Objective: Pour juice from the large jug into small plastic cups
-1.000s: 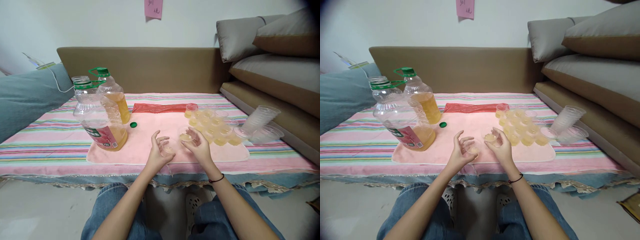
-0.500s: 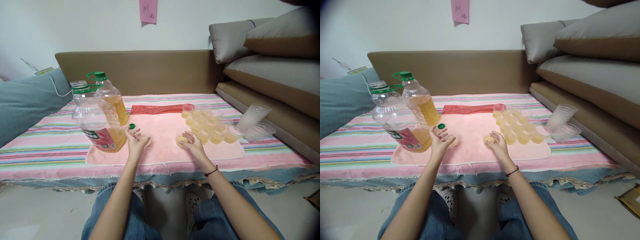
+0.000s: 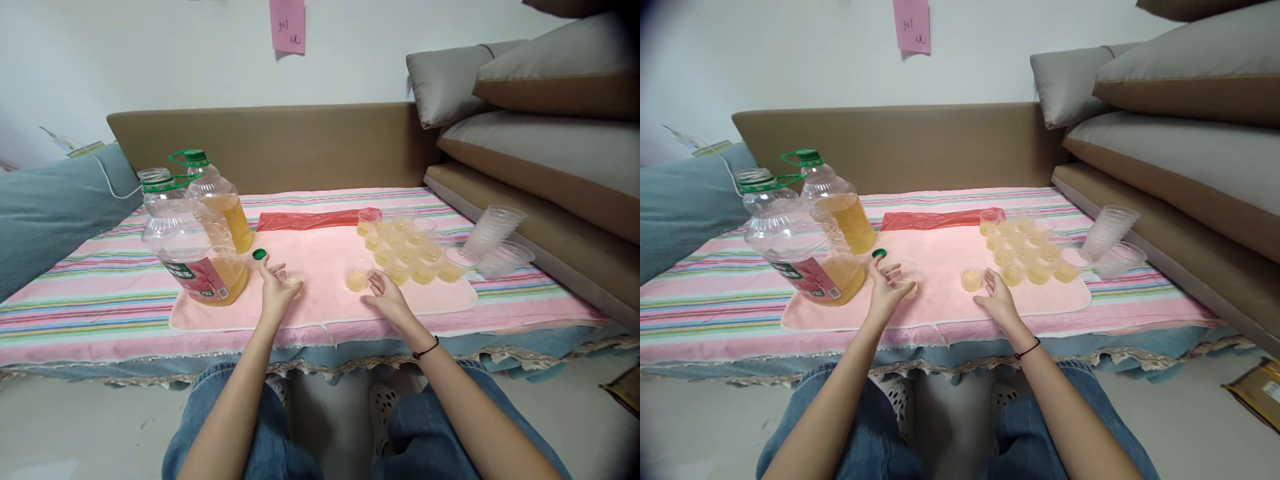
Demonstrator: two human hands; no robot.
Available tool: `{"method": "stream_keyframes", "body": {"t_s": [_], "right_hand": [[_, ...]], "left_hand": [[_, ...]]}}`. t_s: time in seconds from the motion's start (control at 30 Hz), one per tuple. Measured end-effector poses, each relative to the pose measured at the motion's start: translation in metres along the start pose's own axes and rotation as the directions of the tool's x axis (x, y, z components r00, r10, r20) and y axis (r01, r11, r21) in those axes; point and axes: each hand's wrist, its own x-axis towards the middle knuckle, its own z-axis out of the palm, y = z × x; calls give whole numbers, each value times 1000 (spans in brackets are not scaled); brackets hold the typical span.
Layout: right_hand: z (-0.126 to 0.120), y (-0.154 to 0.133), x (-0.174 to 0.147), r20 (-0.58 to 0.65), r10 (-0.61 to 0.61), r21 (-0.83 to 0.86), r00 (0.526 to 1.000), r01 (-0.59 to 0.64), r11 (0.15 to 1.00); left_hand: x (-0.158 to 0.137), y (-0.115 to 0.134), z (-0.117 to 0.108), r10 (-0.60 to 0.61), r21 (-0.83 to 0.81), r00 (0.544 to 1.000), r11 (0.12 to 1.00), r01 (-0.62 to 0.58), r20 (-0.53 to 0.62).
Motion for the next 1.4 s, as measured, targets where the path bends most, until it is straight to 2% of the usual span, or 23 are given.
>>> {"method": "stream_keyframes", "body": {"t_s": [0.17, 0.37, 0.67, 0.77, 0.87, 0.97, 1.07, 1.13, 1.17, 1.3, 1.4], "right_hand": [[-3, -2, -3, 14, 4, -6, 1000, -4, 1000], [-3, -7, -7, 28, -3, -7, 1000, 3, 1000], [-23, -20, -9, 35, -37, -63, 999, 40, 997], [-18, -20, -11, 38, -33, -90, 999, 37, 995], [-8, -20, -12, 27, -31, -114, 999, 34, 993], [2, -18, -9, -5, -29, -119, 1000, 28, 993], [11, -14, -5, -29, -15, -92, 999, 12, 996], [17, -11, -2, -24, 2, -66, 1000, -3, 998], [19, -10, -1, -18, 10, -53, 1000, -11, 999], [28, -8, -2, -13, 37, -35, 999, -38, 999], [31, -7, -4, -43, 65, -55, 997, -68, 996]], "left_hand": [[-1, 0, 5, 24, -34, 999, 999, -24, 21], [-2, -6, 10, 57, 40, 996, 997, -60, 73], [-1, -4, 9, 51, 45, 994, 997, -56, 101], [-3, 4, 4, 82, 56, 992, 995, -88, 94], [-1, 20, -2, 164, 91, 984, 981, -171, 75], [14, 44, 4, 228, 154, 965, 957, -247, 133], [45, 64, 34, 194, 199, 936, 945, -259, 294], [72, 68, 66, 101, 212, 874, 951, -225, 476], [86, 66, 83, 71, 214, 847, 953, -213, 526], [138, 41, 150, -24, 255, 806, 954, -159, 592], [166, 19, 185, -80, 255, 782, 961, -103, 618]]}}
